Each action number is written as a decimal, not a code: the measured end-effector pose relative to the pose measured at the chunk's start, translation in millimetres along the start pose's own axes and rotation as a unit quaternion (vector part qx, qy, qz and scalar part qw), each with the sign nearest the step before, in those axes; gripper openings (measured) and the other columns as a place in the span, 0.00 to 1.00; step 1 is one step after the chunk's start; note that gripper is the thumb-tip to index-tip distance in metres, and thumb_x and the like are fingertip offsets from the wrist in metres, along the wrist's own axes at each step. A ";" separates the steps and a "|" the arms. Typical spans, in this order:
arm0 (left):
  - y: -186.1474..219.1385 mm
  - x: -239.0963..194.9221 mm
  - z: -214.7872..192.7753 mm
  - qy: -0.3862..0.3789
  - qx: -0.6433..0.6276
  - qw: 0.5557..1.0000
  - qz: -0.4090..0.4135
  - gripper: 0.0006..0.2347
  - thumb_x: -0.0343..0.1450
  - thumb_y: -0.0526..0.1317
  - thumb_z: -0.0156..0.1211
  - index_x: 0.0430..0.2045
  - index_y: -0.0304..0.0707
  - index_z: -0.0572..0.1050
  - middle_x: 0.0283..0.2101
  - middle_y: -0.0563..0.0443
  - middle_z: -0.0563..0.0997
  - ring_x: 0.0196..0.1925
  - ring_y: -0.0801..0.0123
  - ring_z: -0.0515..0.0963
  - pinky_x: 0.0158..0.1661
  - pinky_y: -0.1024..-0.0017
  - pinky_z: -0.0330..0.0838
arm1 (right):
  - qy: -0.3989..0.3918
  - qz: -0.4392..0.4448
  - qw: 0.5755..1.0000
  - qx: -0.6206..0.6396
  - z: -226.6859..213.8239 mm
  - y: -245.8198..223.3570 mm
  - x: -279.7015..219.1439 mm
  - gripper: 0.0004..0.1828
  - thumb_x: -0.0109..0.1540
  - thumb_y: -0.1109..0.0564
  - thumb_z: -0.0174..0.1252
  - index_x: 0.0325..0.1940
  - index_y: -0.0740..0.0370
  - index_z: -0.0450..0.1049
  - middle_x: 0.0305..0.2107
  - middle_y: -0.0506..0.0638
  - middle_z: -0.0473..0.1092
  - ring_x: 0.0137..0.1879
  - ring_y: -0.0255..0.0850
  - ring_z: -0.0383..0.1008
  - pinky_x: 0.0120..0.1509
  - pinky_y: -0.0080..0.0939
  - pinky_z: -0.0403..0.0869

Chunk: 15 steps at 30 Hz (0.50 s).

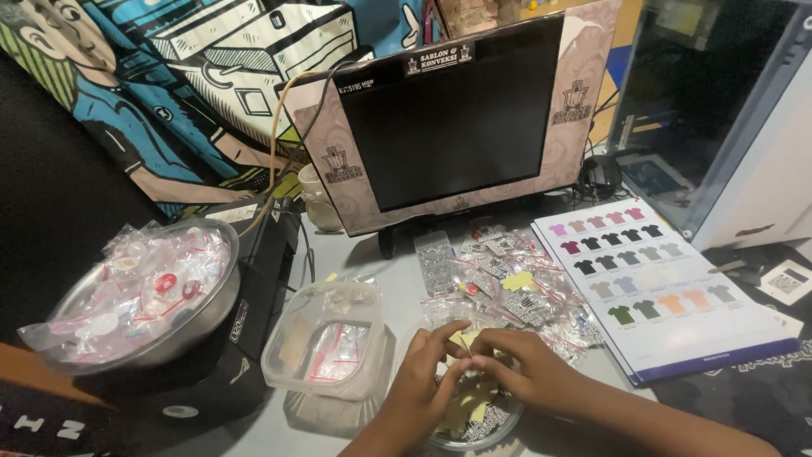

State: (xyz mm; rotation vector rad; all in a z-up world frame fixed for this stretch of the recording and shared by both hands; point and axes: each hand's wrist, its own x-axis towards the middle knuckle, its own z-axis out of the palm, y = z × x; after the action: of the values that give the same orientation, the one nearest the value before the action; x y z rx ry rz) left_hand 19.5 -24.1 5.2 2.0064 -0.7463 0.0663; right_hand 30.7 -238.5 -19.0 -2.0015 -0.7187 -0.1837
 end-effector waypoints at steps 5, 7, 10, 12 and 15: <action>-3.5 -1.5 2.9 -0.003 0.042 0.996 0.076 0.18 0.74 0.34 0.55 0.60 0.42 0.66 0.41 0.46 0.70 0.46 0.65 0.78 0.51 0.69 0.72 | -0.033 -0.055 0.996 -0.058 6.1 13.6 -1.8 0.13 0.68 0.48 0.51 0.31 0.53 0.71 0.23 0.45 0.69 0.31 0.38 0.67 0.42 0.39 0.65; -2.2 -2.1 3.1 0.000 0.054 0.994 0.094 0.17 0.73 0.32 0.57 0.58 0.42 0.68 0.39 0.47 0.69 0.44 0.65 0.77 0.49 0.70 0.72 | -0.055 -0.079 0.992 -0.084 7.1 13.4 -2.1 0.16 0.69 0.49 0.47 0.28 0.54 0.67 0.23 0.46 0.66 0.33 0.40 0.65 0.48 0.42 0.64; 4.0 -3.7 2.4 -0.003 0.042 0.997 0.056 0.18 0.70 0.32 0.59 0.56 0.47 0.70 0.39 0.49 0.68 0.44 0.66 0.77 0.52 0.70 0.69 | -0.027 -0.166 0.979 -0.118 7.2 3.3 -2.7 0.11 0.67 0.55 0.47 0.29 0.55 0.67 0.23 0.47 0.65 0.32 0.42 0.65 0.53 0.45 0.65; 11.4 -5.4 2.5 -0.012 0.034 0.999 0.035 0.18 0.70 0.32 0.55 0.56 0.46 0.68 0.38 0.48 0.68 0.43 0.64 0.75 0.51 0.70 0.67 | 0.032 -0.255 0.947 -0.191 8.5 -5.1 -3.5 0.10 0.67 0.57 0.47 0.31 0.55 0.66 0.21 0.47 0.63 0.29 0.42 0.62 0.47 0.46 0.62; 11.3 -8.8 6.3 0.008 0.026 0.999 0.043 0.15 0.71 0.33 0.53 0.53 0.39 0.66 0.40 0.47 0.68 0.42 0.65 0.75 0.48 0.71 0.68 | 0.054 -0.274 0.935 -0.220 9.7 -14.9 -3.1 0.09 0.69 0.56 0.47 0.34 0.56 0.68 0.23 0.46 0.65 0.30 0.41 0.64 0.47 0.45 0.61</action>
State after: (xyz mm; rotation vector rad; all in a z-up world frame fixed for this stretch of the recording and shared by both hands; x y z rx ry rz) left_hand 4.9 -28.9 7.5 2.0191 -0.8283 0.1536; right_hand 18.3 -226.3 -14.2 -2.1315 -1.2376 -0.8417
